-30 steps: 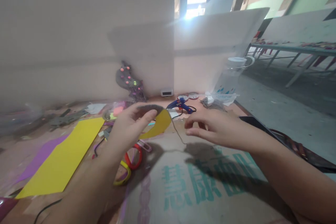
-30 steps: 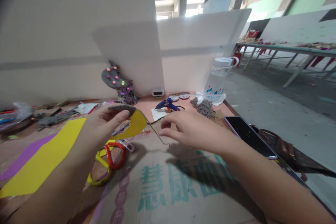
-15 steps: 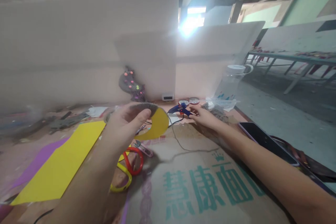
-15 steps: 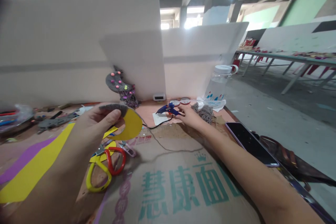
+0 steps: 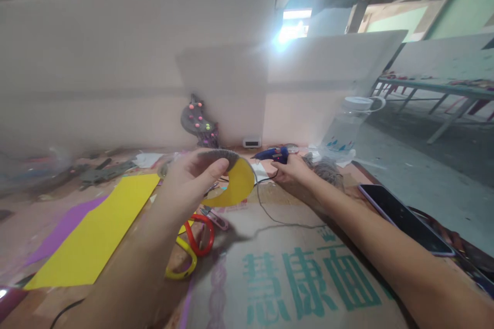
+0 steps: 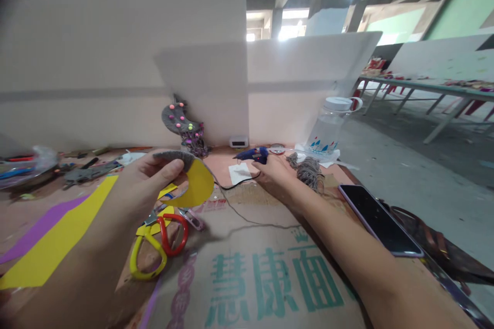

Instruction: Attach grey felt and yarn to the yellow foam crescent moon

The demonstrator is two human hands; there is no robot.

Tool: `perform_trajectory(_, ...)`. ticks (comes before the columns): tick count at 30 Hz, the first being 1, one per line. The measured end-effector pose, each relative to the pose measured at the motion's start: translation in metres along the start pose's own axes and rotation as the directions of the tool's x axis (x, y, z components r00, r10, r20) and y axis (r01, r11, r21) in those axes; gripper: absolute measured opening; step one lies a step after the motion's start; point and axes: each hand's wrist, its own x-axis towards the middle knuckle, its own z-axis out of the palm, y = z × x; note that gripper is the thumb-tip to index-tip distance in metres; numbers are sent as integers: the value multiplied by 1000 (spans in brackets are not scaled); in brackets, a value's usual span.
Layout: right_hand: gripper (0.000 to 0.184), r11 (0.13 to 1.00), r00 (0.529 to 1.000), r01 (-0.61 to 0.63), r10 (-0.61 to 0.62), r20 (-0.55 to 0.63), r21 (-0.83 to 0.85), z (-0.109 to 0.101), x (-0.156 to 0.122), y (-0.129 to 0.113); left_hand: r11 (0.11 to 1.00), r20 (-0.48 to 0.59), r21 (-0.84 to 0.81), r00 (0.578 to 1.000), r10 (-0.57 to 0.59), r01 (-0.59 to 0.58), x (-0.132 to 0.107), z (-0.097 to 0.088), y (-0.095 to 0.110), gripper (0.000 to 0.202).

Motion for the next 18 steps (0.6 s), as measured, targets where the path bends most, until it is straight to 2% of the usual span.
perform_trajectory(5, 36, 962, 992, 125, -114, -60, 242, -34, -33, -30, 1000, 27, -5, 999, -31, 31, -2, 5, -3, 30)
perform_trajectory(7, 33, 880, 969, 247, -220, -112, 405, -48, -55, -41, 999, 22, 15, 999, -39, 39, -2, 5, -4, 30)
perform_trajectory(9, 26, 824, 957, 291, -243, -161, 485, -59, -77, -47, 998, 22, 41, 999, -43, 42, -2, 6, -5, 31)
perform_trajectory(13, 21, 824, 941, 336, -310, -134, 455, -73, -103, -48, 995, 24, 96, 999, -40, 38, -4, 8, -6, 31)
perform_trajectory(18, 25, 861, 903, 428, -398, -161, 275, -80, -106, -41, 992, 37, 127, 999, -32, 28, -5, 10, -4, 27)
